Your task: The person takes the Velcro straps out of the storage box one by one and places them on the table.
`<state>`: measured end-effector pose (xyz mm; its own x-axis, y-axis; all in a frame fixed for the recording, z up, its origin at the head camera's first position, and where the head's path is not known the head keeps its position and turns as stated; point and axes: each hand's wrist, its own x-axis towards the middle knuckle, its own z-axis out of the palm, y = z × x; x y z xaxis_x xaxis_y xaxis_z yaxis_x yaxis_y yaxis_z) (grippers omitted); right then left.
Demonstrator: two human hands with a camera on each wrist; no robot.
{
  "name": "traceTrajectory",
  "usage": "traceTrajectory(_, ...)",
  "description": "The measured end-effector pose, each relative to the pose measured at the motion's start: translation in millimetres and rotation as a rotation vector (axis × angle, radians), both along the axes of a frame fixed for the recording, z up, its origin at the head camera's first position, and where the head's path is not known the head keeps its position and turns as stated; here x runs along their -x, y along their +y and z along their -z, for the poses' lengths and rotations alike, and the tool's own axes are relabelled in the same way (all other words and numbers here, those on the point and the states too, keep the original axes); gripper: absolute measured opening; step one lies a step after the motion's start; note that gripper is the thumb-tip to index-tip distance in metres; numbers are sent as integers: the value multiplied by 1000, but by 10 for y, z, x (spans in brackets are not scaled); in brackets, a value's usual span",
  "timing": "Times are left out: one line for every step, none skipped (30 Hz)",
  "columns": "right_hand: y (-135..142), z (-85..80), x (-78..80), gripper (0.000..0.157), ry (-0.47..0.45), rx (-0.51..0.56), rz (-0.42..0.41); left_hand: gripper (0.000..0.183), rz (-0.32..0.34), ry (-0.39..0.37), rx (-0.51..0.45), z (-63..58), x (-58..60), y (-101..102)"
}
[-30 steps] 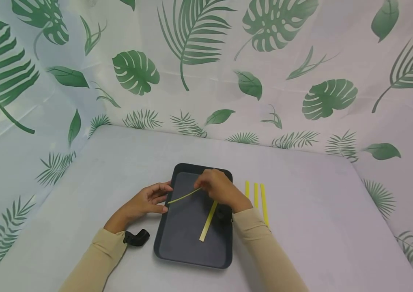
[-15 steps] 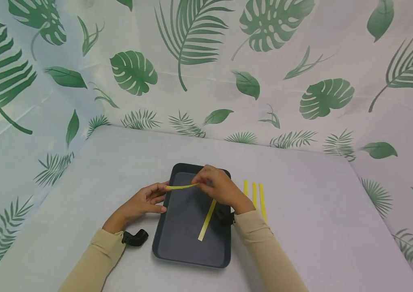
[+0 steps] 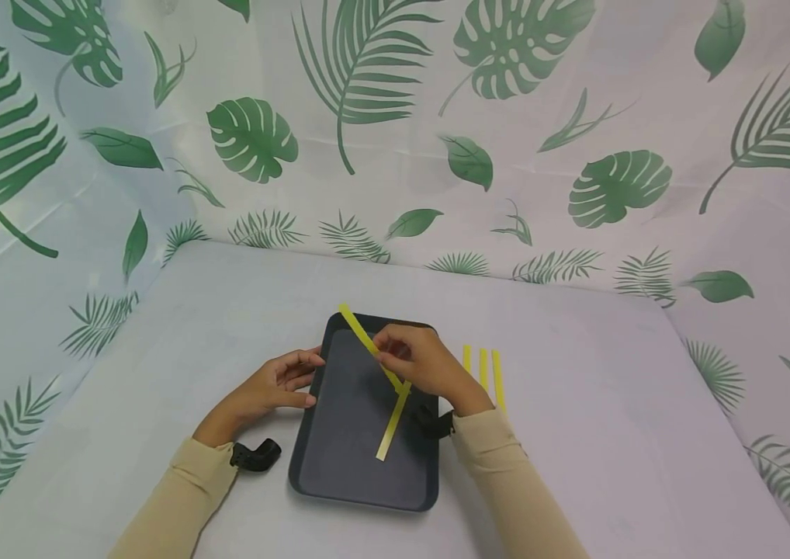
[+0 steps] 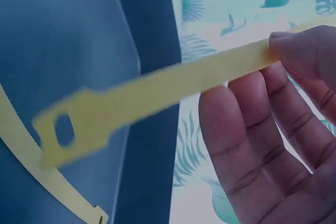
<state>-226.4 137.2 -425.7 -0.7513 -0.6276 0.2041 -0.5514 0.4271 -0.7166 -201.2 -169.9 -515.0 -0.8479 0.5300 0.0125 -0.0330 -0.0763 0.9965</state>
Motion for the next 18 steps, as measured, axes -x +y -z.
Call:
traceTrajectory(9, -2, -7, 9, -11, 11, 1, 64, -1, 0, 3, 0, 1, 3)
traceTrajectory(19, -1, -13, 9, -20, 21, 4, 64, -3, 1, 5, -1, 0, 5)
traceTrajectory(28, 0, -20, 10, -32, 31, 6, 64, -3, -6, 6, -3, -2, 5)
traceTrajectory(34, 1, -26, 11, -42, 38, 11, 65, -3, -13, 8, -5, -4, 2)
traceTrajectory(41, 1, -34, 12, -53, 47, 17, 65, -2, -19, 9, -8, -8, -1)
traceTrajectory(48, 3, -41, 14, -67, 58, 21, 66, -2, -27, 10, -11, -11, -5)
traceTrajectory(56, 8, -49, 15, -81, 66, 28, 66, -1, -35, 9, -14, -16, -9)
traceTrajectory(64, 13, -58, 16, -98, 78, 34, 67, 0, -44, 8, -17, -21, -14)
traceTrajectory(73, 13, -68, 17, -114, 88, 43, 68, 3, -53, 7, -22, -26, -18)
traceTrajectory(83, 15, -76, 18, -129, 98, 50, 68, 4, -55, 6, -25, -30, -20)
traceTrajectory(93, 16, -85, 18, -144, 109, 55, 69, 6, -57, 5, -27, -33, -20)
traceTrajectory(103, 17, -93, 18, -154, 117, 59, 69, 7, -57, 5, -28, -35, -19)
traceTrajectory(112, 19, -101, 18, -163, 126, 64, 69, 8, -57, 5, -29, -38, -19)
traceTrajectory(122, 23, -107, 18, -175, 138, 66, 70, 9, -54, 5, -28, -39, -19)
traceTrajectory(132, 27, -113, 18, -182, 145, 69, 70, 10, -53, 6, -29, -40, -18)
traceTrajectory(143, 32, -121, 19, -191, 153, 71, 70, 11, -50, 6, -26, -39, -17)
traceTrajectory(153, 39, -129, 20, -198, 160, 75, 70, 12, -48, 6, -23, -37, -17)
traceTrajectory(165, 52, -133, 21, -205, 168, 77, 70, 13, -47, 4, -21, -36, -18)
